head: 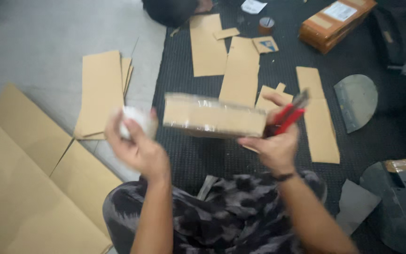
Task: The person cuts and folds cardboard pieces using a utility knife, then secures the edges with clear packing tape to form a small rectangular box. The person repeats the process to assemble a second box.
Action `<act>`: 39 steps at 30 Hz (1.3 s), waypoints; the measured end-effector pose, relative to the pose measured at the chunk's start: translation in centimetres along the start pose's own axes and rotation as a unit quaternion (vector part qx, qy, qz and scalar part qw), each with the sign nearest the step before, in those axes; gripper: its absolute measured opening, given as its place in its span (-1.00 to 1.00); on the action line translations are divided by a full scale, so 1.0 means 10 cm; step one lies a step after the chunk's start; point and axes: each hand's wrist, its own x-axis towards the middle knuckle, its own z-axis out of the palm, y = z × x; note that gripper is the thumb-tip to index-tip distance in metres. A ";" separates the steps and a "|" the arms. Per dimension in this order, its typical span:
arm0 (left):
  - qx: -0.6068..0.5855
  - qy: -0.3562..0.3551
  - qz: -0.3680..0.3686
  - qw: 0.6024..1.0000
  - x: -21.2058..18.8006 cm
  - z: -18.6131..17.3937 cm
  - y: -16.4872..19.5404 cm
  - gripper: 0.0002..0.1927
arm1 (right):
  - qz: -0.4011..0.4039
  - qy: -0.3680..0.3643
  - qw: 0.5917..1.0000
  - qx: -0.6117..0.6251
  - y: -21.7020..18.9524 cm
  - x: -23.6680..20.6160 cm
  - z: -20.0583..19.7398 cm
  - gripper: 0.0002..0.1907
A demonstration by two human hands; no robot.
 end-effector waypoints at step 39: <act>0.231 -0.385 0.137 0.883 -1.20 1.05 -1.32 0.16 | 0.203 0.117 0.960 0.153 0.32 0.81 -0.98 -0.53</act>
